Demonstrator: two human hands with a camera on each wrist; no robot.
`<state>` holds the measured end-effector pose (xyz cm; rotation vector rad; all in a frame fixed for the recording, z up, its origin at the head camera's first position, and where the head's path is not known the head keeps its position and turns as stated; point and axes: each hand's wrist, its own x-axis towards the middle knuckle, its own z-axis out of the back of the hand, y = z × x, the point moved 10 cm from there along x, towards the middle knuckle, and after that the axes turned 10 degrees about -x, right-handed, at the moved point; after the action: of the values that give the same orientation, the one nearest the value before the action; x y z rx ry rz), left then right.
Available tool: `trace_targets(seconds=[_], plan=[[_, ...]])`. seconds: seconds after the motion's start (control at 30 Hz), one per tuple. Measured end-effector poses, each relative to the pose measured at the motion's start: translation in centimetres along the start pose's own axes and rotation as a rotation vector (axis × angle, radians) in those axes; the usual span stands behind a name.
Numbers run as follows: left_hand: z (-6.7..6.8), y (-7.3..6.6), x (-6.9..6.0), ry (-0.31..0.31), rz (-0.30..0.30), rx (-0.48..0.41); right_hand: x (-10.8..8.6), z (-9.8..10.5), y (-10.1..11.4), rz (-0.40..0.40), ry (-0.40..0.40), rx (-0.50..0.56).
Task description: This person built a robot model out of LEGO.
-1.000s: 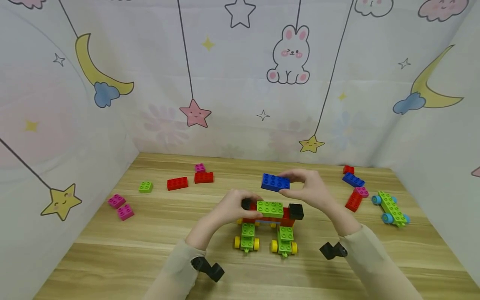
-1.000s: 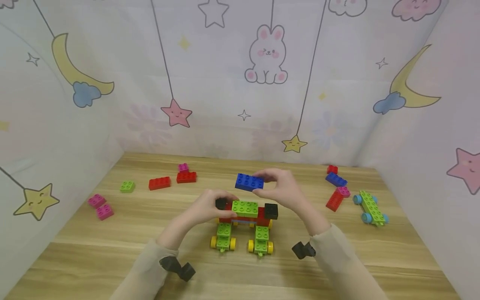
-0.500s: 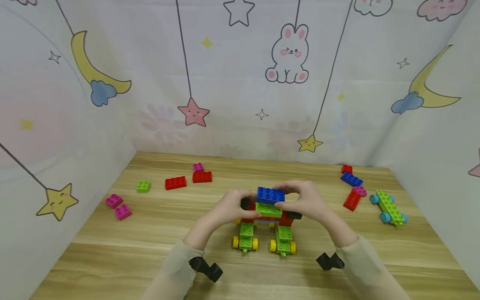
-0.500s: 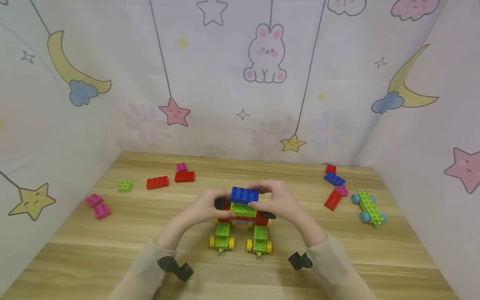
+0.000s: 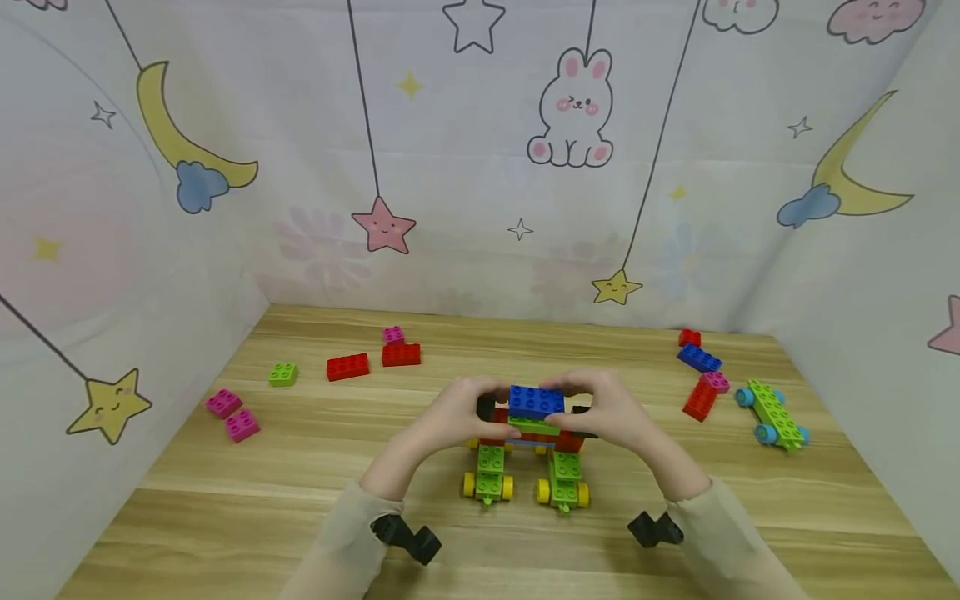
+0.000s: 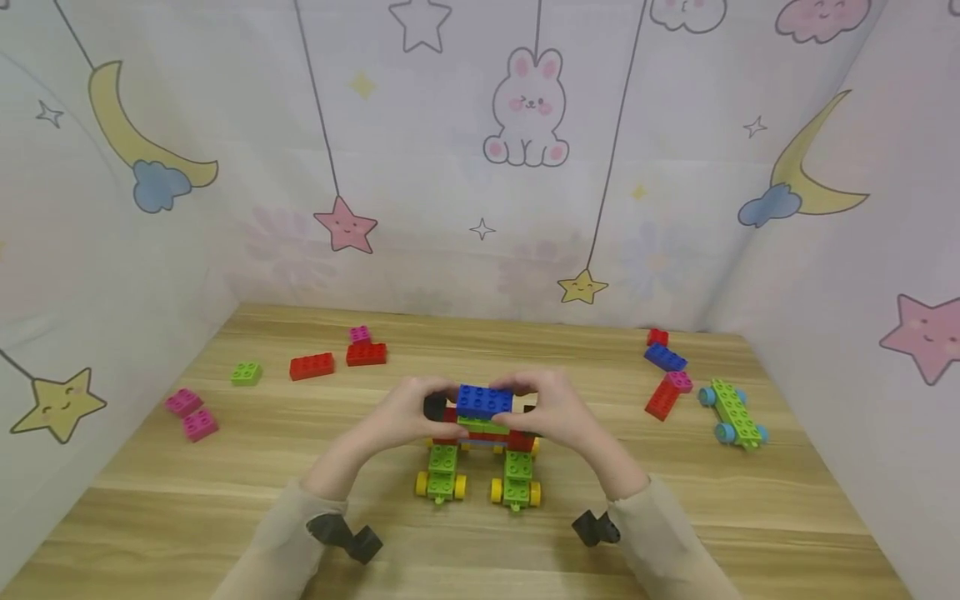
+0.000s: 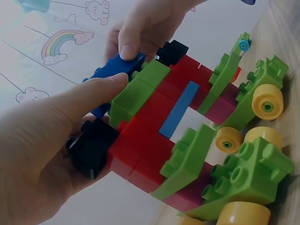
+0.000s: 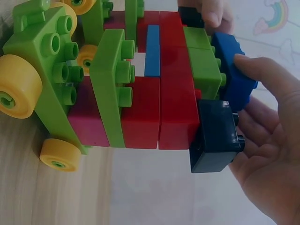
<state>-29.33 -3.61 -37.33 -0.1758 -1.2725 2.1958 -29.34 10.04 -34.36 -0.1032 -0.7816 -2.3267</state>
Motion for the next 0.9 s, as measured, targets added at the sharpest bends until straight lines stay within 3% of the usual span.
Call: trace_targets(seconds=[0.23, 0.53, 0.9], plan=[[0.7, -0.9, -0.5, -0.026, 0.006, -0.037, 0.0, -0.2, 0.1, 0.019, 0.026, -0.001], [0.7, -2.2, -0.5, -0.037, -0.074, 0.037, 0.0, -0.5, -0.1, 0.007, 0.062, -0.001], [0.7, -1.7, -0.4, -0.06, -0.026, 0.03, -0.1, -0.8, -0.3, -0.045, 0.083, 0.001]])
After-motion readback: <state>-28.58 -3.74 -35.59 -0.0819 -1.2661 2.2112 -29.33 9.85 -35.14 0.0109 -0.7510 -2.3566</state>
